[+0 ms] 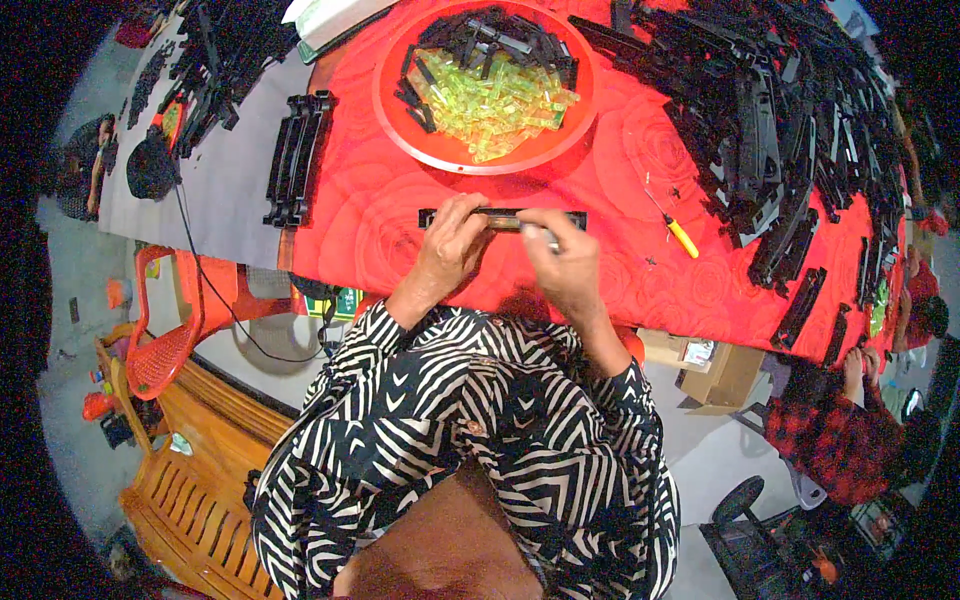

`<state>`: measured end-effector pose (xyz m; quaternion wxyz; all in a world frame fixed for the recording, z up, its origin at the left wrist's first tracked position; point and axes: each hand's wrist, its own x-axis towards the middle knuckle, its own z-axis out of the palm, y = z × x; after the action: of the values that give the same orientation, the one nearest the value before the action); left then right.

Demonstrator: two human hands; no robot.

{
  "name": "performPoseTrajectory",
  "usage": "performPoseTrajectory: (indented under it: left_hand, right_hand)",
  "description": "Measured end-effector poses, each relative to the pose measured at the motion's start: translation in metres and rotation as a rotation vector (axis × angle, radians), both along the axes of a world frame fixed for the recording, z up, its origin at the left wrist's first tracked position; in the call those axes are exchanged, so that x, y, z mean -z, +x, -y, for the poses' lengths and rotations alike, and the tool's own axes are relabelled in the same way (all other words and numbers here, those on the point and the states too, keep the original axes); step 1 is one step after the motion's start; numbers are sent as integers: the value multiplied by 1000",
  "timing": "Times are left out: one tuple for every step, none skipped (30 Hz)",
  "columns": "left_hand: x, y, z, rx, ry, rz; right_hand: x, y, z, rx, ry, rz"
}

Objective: The person assembles black plastic components by inserting small mechanical parts into a larger plastic housing, using a screwdriver to secure them.

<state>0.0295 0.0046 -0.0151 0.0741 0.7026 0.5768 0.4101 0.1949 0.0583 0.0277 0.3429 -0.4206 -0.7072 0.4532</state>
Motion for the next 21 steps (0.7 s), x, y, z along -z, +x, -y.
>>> performPoseTrajectory:
  left_hand:
    - [-1, 1, -1, 6, 1, -3]
    - [-2, 1, -1, 12, 3, -5]
    - [-3, 0, -1, 13, 3, -6]
    - [-4, 0, 0, 23, -24, -13]
    - [-5, -1, 0, 34, -51, -20]
    - [-4, -1, 0, 31, -53, -20]
    - [-2, -1, 0, 30, -54, -20]
    - [-1, -2, 1, 27, -56, -20]
    - [-1, -2, 0, 26, -56, -19]
    - [-1, -1, -1, 24, -44, -15]
    - [-1, 0, -2, 23, -32, -11]
    - [0, 0, -2, 21, -33, -10]
    - [0, 0, -3, 19, -38, -11]
    - [0, 1, -3, 17, -43, -12]
    - [0, 1, -3, 15, -45, -10]
    - [0, 0, -2, 13, -49, -9]
    - [0, 0, -2, 12, -52, -8]
    - [0, 0, -2, 12, -52, -6]
    - [0, -1, -2, 16, -47, -8]
    - [1, -1, -1, 20, -42, -10]
    - [0, -1, -2, 18, -42, -7]
  right_hand:
    - [-3, 6, -2, 39, -127, -145]
    - [-5, 8, -5, 51, -173, -352]
    - [-3, 5, -9, 52, -173, -353]
    - [1, 0, -13, 42, -255, -552]
    - [3, -6, -17, 31, -337, -752]
    - [6, -12, -20, -4, -341, -810]
    - [7, -18, -22, -6, -343, -810]
    - [7, -25, -23, 11, -325, -833]
    - [7, -30, -23, 29, -305, -855]
    - [8, -35, -24, 50, -224, -733]
    - [10, -38, -23, 50, -225, -732]
    - [15, -40, -22, 63, -229, -702]
    - [19, -42, -22, 77, -233, -672]
    - [23, -43, -22, 109, -193, -623]
    - [21, -44, -20, 107, -196, -621]
    - [18, -44, -18, 80, -248, -625]
    - [15, -44, -17, 55, -299, -628]
    - [13, -43, -18, 44, -290, -574]
    - [14, -42, -18, 44, -291, -573]
    - [18, -41, -17, 18, -243, -511]
    - [17, -41, -17, -9, -195, -448]
